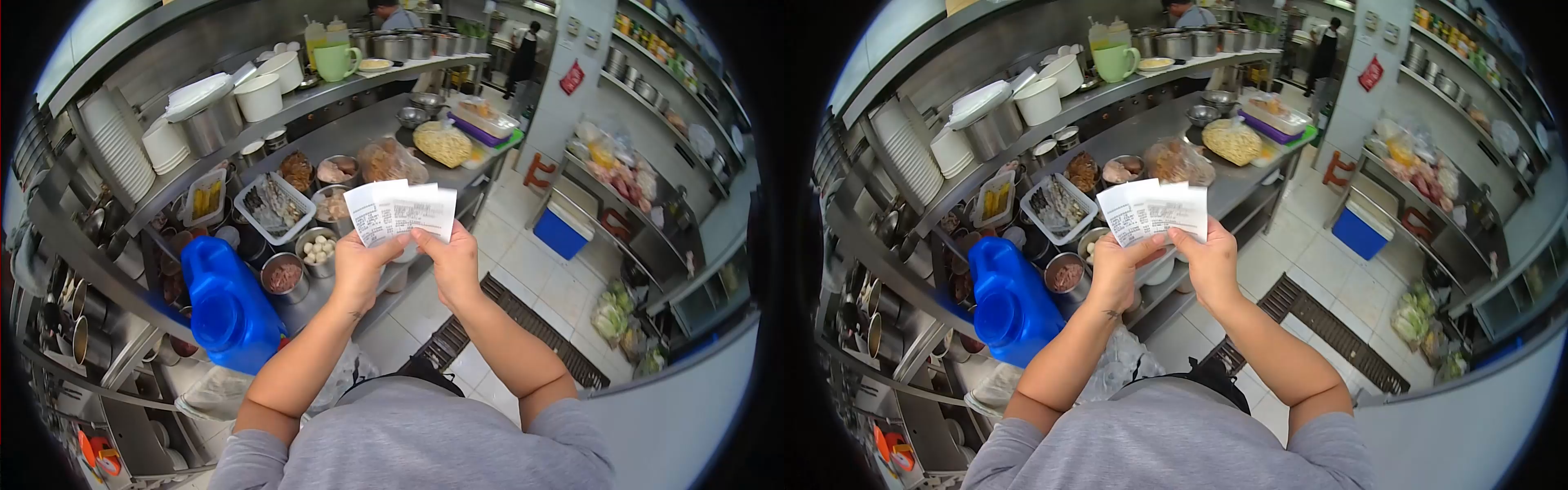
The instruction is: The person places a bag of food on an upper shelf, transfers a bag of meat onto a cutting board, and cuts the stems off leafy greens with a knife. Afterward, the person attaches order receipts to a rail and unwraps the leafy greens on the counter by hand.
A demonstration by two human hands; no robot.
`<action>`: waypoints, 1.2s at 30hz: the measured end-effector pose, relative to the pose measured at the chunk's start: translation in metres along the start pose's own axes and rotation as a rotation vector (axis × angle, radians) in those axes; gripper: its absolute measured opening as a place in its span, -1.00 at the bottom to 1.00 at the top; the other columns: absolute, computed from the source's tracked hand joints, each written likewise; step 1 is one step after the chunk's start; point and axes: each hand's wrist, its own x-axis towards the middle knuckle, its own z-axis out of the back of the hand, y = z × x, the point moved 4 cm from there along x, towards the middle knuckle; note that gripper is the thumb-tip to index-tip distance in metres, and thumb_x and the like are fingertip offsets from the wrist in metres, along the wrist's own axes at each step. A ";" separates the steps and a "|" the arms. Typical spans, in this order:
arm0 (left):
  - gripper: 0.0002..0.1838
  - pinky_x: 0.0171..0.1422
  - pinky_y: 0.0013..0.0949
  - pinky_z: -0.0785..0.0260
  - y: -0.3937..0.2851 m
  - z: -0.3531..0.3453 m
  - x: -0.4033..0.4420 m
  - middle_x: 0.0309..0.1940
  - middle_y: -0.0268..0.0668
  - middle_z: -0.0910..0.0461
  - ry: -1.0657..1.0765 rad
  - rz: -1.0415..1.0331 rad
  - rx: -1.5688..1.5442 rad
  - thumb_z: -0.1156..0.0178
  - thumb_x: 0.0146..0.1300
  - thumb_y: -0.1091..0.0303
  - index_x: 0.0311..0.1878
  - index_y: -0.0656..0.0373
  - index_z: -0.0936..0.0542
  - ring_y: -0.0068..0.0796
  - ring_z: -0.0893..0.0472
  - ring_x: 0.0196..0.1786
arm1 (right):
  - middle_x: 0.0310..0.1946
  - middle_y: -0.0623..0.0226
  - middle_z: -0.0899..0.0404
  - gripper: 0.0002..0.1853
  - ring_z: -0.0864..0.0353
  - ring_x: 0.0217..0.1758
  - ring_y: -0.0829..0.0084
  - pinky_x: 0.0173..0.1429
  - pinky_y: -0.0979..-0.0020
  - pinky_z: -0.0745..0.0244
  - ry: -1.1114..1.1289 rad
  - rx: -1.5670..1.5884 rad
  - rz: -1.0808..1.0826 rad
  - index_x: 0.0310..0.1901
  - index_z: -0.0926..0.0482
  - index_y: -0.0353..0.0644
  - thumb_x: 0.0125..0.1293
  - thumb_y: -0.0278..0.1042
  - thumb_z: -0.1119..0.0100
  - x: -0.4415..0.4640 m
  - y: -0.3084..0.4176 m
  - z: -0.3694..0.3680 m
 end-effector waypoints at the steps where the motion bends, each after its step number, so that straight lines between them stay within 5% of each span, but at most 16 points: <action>1: -0.73 -0.05 -0.37 -0.53 0.001 0.005 0.020 -0.16 -0.24 -0.65 -0.025 -0.011 -0.003 -0.29 0.11 0.54 -0.08 0.26 -0.58 -0.47 -0.64 -0.15 | -0.13 0.31 -0.62 -0.77 -0.57 -0.12 0.53 -0.04 0.51 -0.44 0.053 0.025 0.061 -0.06 -0.53 -0.26 0.23 -0.51 -0.21 0.023 -0.007 -0.005; 5: -0.74 -0.16 -0.46 -0.51 -0.005 0.027 0.098 -0.19 -0.24 -0.65 -0.230 -0.176 -0.075 -0.27 0.09 0.62 -0.10 0.29 -0.58 -0.51 -0.63 -0.19 | -0.17 0.35 -0.63 -0.77 -0.55 -0.08 0.57 0.01 0.54 -0.41 0.191 -0.024 -0.150 -0.07 -0.54 -0.24 0.23 -0.47 -0.23 0.124 -0.044 -0.019; 7: -0.73 -0.15 -0.46 -0.52 -0.013 0.042 0.140 -0.20 -0.22 -0.65 -0.286 -0.216 -0.067 -0.26 0.09 0.66 -0.11 0.30 -0.56 -0.50 -0.64 -0.19 | -0.17 0.35 -0.61 -0.73 -0.53 -0.24 0.62 -0.15 0.62 -0.41 0.369 0.058 -0.153 -0.05 -0.53 -0.26 0.23 -0.42 -0.26 0.184 -0.056 -0.028; 13: -0.62 -0.09 -0.43 -0.51 -0.046 0.040 0.263 -0.15 -0.20 -0.63 -0.422 -0.495 0.053 -0.28 0.03 0.69 -0.03 0.32 -0.49 -0.48 -0.63 -0.15 | -0.16 0.45 -0.53 -0.60 -0.48 -0.14 0.57 -0.11 0.47 -0.43 0.336 0.131 0.223 0.06 -0.44 -0.17 0.25 -0.21 -0.24 0.437 0.023 -0.030; 15: -0.58 -0.03 -0.43 -0.48 -0.048 0.028 0.298 -0.13 -0.21 -0.62 -0.451 -0.560 0.011 -0.29 0.01 0.71 -0.02 0.31 -0.46 -0.48 -0.62 -0.11 | -0.07 0.37 -0.45 -0.53 -0.43 -0.03 0.47 -0.04 0.34 -0.41 0.326 0.238 0.235 0.03 -0.42 -0.20 0.19 -0.13 -0.30 0.538 0.054 -0.037; 17: -0.55 -0.01 -0.43 -0.47 -0.050 0.011 0.326 -0.12 -0.21 -0.62 -0.463 -0.574 -0.004 -0.29 0.00 0.72 -0.01 0.30 -0.43 -0.49 -0.62 -0.10 | 0.11 0.02 -0.31 -0.38 -0.32 0.20 0.17 0.20 0.12 -0.32 0.295 0.287 0.207 0.12 -0.34 -0.31 0.16 -0.08 -0.33 0.621 0.080 -0.052; 18: -0.54 -0.02 -0.43 -0.47 -0.049 0.006 0.336 -0.12 -0.21 -0.62 -0.464 -0.586 -0.008 -0.29 0.00 0.73 0.00 0.30 -0.43 -0.48 -0.62 -0.10 | 0.19 -0.08 -0.22 -0.35 -0.23 0.31 0.08 0.26 0.04 -0.31 0.345 0.370 0.215 0.12 -0.33 -0.37 0.14 -0.10 -0.35 0.634 0.093 -0.064; 19: -0.54 -0.04 -0.43 -0.48 -0.047 0.000 0.347 -0.12 -0.21 -0.62 -0.464 -0.594 -0.007 -0.29 0.00 0.73 0.01 0.30 -0.42 -0.48 -0.62 -0.10 | 0.10 -0.11 -0.33 -0.42 -0.41 0.19 0.04 0.18 0.04 -0.46 0.418 0.434 0.216 0.11 -0.30 -0.47 0.15 -0.35 -0.33 0.657 0.104 -0.070; 21: -0.53 -0.03 -0.42 -0.48 -0.043 -0.009 0.362 -0.11 -0.21 -0.61 -0.462 -0.568 -0.001 -0.29 0.00 0.73 0.01 0.30 -0.41 -0.47 -0.62 -0.09 | 0.03 -0.12 -0.41 -0.43 -0.45 0.15 0.00 0.17 0.09 -0.51 0.552 0.493 0.226 0.15 -0.20 -0.52 0.21 -0.45 -0.25 0.694 0.111 -0.075; 24: -0.52 0.01 -0.40 -0.47 -0.036 -0.019 0.373 -0.10 -0.21 -0.61 -0.440 -0.521 -0.012 -0.29 0.00 0.72 0.03 0.29 -0.41 -0.46 -0.61 -0.06 | -0.11 -0.12 -0.47 -0.60 -0.59 -0.05 0.02 0.09 0.14 -0.60 0.396 0.484 0.285 0.04 -0.27 -0.53 0.18 -0.71 -0.13 0.705 0.096 -0.055; 27: -0.50 0.12 -0.33 -0.45 -0.034 -0.022 0.376 -0.06 -0.18 -0.59 -0.419 -0.569 -0.031 -0.29 0.00 0.73 0.04 0.30 -0.40 -0.42 -0.60 -0.01 | -0.09 -0.09 -0.47 -0.51 -0.60 -0.10 0.05 0.01 0.16 -0.63 0.305 0.483 0.370 0.08 -0.28 -0.57 0.12 -0.64 -0.22 0.700 0.090 -0.017; 29: -0.49 0.17 -0.31 -0.44 -0.036 -0.026 0.376 -0.02 -0.16 -0.56 -0.462 -0.613 0.015 -0.30 -0.01 0.74 0.05 0.30 -0.39 -0.38 -0.59 0.01 | -0.24 -0.04 -0.54 -0.59 -0.66 -0.31 0.08 -0.10 0.25 -0.70 0.176 0.540 0.456 0.01 -0.34 -0.62 0.07 -0.83 -0.10 0.724 0.095 0.022; 32: -0.47 0.19 -0.31 -0.42 -0.043 -0.034 0.382 -0.02 -0.14 -0.55 -0.500 -0.633 0.076 -0.30 -0.01 0.74 0.07 0.32 -0.37 -0.37 -0.58 0.03 | -0.20 -0.08 -0.54 -0.73 -0.66 -0.25 0.11 -0.08 0.26 -0.70 0.025 0.454 0.483 -0.10 -0.45 -0.61 0.12 -0.77 -0.07 0.753 0.109 0.069; 36: -0.46 0.17 -0.33 -0.42 -0.050 -0.045 0.407 -0.03 -0.14 -0.55 -0.513 -0.694 0.192 -0.31 -0.01 0.73 0.07 0.33 -0.36 -0.38 -0.57 0.02 | -0.18 -0.04 -0.55 -0.73 -0.66 -0.25 0.16 -0.08 0.29 -0.70 0.107 0.421 0.504 -0.10 -0.46 -0.60 0.12 -0.74 -0.04 0.784 0.139 0.068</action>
